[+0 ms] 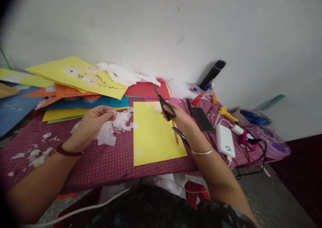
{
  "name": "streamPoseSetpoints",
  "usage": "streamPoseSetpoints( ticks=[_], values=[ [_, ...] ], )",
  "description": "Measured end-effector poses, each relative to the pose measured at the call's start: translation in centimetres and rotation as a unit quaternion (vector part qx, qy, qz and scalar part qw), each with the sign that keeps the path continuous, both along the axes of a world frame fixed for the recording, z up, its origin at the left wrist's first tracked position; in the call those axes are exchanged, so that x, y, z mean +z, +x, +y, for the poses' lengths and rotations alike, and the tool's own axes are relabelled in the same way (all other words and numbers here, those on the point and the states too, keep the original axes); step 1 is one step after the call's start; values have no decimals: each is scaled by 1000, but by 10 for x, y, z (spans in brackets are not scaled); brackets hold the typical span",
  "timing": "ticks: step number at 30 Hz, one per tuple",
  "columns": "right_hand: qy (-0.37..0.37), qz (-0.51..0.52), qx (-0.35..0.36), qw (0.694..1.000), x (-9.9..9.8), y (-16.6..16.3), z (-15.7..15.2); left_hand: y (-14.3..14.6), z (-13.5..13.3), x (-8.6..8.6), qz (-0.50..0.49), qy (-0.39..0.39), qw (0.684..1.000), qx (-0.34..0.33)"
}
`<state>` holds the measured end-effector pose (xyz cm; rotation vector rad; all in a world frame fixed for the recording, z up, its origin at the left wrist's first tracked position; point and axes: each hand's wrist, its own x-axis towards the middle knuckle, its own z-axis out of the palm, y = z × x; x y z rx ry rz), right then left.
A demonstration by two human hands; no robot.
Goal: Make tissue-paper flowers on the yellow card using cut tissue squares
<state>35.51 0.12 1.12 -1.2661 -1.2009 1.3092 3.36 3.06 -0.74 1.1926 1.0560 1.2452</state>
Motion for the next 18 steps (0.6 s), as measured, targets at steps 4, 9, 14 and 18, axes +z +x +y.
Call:
streamPoseSetpoints(
  ticks=[4,9,14,18],
  values=[
    [-6,-233,-165,958,22,33,46,1,-5,2,22,17,1000,-6],
    [0,-374,-239,896,51,55,119,2,-6,4,28,25,999,-4],
    [32,-615,-192,764,40,42,135,1,-6,5,39,9,999,-12],
    [20,-631,9,776,5,15,103,-3,-2,4,43,21,999,2]
  ],
)
